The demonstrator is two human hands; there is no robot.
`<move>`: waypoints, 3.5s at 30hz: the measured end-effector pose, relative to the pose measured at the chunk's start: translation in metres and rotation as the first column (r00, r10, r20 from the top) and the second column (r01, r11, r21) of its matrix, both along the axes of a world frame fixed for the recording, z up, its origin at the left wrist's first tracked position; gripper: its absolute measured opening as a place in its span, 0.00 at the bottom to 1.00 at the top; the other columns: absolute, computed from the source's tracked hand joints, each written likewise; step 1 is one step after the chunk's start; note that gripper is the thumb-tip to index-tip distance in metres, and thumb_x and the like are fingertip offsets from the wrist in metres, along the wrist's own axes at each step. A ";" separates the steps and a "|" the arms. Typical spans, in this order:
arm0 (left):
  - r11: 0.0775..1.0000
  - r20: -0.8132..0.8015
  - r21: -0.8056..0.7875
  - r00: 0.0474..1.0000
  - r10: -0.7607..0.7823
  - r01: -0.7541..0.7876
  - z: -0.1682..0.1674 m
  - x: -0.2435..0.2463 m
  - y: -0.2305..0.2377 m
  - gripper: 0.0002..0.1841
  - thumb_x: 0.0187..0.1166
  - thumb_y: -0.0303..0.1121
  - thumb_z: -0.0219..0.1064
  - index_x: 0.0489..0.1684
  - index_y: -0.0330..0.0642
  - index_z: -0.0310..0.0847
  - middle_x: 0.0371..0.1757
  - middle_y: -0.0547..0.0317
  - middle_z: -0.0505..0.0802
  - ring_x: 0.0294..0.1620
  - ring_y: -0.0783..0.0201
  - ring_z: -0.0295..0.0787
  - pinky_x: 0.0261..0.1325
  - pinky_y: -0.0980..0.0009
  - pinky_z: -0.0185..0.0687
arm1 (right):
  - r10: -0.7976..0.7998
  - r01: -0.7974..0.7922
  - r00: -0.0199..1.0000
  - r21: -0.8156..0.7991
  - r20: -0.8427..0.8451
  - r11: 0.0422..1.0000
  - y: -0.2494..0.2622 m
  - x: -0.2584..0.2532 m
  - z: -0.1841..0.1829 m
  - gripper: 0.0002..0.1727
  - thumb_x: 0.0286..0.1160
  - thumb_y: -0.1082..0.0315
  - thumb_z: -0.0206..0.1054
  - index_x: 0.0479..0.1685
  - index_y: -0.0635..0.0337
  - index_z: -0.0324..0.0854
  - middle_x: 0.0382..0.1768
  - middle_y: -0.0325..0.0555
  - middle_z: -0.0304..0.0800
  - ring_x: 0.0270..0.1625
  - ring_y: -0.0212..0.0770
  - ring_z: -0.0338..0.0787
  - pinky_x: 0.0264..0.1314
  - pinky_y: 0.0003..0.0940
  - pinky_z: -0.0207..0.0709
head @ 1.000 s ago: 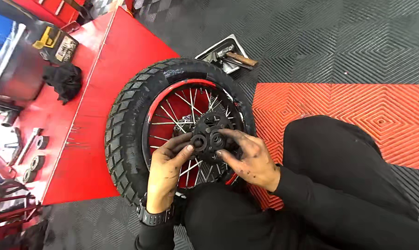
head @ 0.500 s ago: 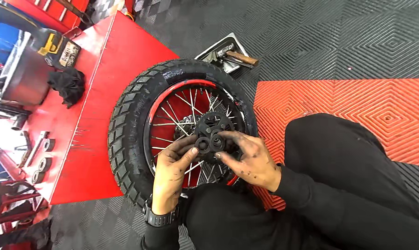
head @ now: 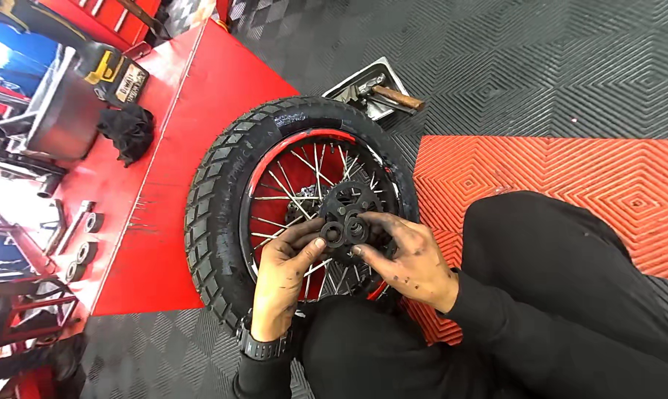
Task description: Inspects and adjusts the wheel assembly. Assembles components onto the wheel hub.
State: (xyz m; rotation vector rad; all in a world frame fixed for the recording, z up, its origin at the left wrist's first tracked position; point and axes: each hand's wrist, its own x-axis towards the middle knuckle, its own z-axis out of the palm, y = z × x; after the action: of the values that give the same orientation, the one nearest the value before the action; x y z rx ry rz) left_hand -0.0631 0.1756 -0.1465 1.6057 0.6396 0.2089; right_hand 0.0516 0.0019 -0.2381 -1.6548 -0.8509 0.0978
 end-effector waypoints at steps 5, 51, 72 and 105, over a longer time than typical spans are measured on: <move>1.000 0.007 -0.012 1.000 0.005 -0.004 -0.002 0.001 0.000 0.19 0.79 0.21 0.68 0.69 0.33 0.84 0.51 0.42 0.95 0.45 0.53 0.96 0.53 0.60 0.93 | 0.001 -0.001 1.000 -0.004 -0.005 1.000 0.001 0.000 -0.001 0.26 0.70 0.56 0.77 0.66 0.57 0.85 0.47 0.35 0.93 0.43 0.27 0.90 0.48 0.30 0.89; 0.369 0.086 0.862 0.818 0.569 -0.347 0.093 -0.027 0.263 0.21 0.79 0.41 0.68 0.67 0.43 0.83 0.62 0.52 0.90 0.56 0.65 0.89 0.62 0.59 0.85 | -0.075 0.128 0.988 -0.463 0.133 0.877 0.036 0.000 -0.067 0.27 0.79 0.56 0.69 0.76 0.54 0.82 0.56 0.51 0.89 0.59 0.50 0.89 0.63 0.47 0.84; 0.050 -0.526 0.842 0.838 -0.144 0.537 -0.047 0.056 0.019 0.25 0.70 0.52 0.78 0.68 0.60 0.87 0.90 0.51 0.68 0.92 0.43 0.54 0.89 0.38 0.52 | -0.079 0.039 0.968 -0.169 -0.238 0.985 0.032 0.018 -0.091 0.14 0.77 0.63 0.71 0.59 0.47 0.91 0.53 0.35 0.94 0.59 0.33 0.91 0.67 0.41 0.85; 0.435 -0.524 0.782 0.849 0.071 0.446 -0.066 0.077 0.005 0.48 0.63 0.46 0.83 0.88 0.46 0.62 0.90 0.48 0.67 0.88 0.44 0.63 0.82 0.42 0.69 | -0.033 -0.295 0.779 -0.413 -0.626 0.861 0.051 0.059 -0.081 0.81 0.31 0.41 0.94 0.94 0.61 0.42 0.83 0.68 0.63 0.81 0.62 0.73 0.78 0.60 0.73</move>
State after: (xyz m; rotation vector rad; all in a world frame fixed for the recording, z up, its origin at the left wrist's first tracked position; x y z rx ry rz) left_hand 0.0143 0.1802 -0.2122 2.8453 0.7665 -0.0908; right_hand 0.1103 0.0526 -0.3192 -1.8529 -0.4404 0.9899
